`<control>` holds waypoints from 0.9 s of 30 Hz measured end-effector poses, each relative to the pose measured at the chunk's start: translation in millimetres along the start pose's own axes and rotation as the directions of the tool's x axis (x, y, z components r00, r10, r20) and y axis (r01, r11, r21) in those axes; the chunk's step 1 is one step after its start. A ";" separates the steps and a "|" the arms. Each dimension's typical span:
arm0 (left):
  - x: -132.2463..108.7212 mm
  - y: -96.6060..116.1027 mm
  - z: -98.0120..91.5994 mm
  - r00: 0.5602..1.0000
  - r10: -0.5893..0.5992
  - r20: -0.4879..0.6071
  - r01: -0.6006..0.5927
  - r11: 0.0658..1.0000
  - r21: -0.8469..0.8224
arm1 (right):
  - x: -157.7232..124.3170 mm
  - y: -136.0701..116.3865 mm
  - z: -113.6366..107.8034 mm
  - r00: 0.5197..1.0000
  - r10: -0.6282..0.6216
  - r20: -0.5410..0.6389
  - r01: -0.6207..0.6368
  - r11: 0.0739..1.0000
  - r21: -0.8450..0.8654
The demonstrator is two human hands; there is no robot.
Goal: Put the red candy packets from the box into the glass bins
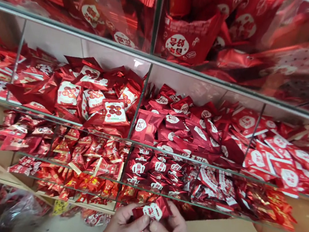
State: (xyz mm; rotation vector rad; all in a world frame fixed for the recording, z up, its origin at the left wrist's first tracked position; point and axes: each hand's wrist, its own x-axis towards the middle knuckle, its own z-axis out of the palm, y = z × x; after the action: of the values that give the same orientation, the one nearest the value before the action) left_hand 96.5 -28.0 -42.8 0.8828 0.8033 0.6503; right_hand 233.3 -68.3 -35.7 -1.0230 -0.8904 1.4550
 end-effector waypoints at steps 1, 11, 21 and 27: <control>1.0 -3.7 1.0 1.000 0.003 -0.010 -0.003 1.000 -0.011 | -0.7 2.7 0.3 1.000 0.018 -0.015 -0.017 0.999 0.039; -3.5 -20.8 -4.9 0.998 0.013 -0.065 -0.008 0.997 0.083 | 49.4 -83.2 -44.4 0.934 -0.353 0.061 0.044 -0.057 -0.997; -13.2 -30.3 -8.9 0.997 0.058 -0.049 -0.051 0.990 0.130 | 78.6 -85.2 -36.1 0.979 -0.118 0.164 0.056 -0.621 -0.781; -20.8 -31.4 -12.9 0.997 -0.012 -0.082 0.024 0.988 0.153 | 100.3 -91.4 -46.9 0.984 -0.120 0.134 0.030 -0.623 -0.782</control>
State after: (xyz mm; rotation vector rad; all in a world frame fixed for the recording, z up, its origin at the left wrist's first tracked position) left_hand 79.8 -54.0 -67.9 0.9931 0.9424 0.6173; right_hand 305.4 42.1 21.1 -2.1923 -2.4525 -0.4288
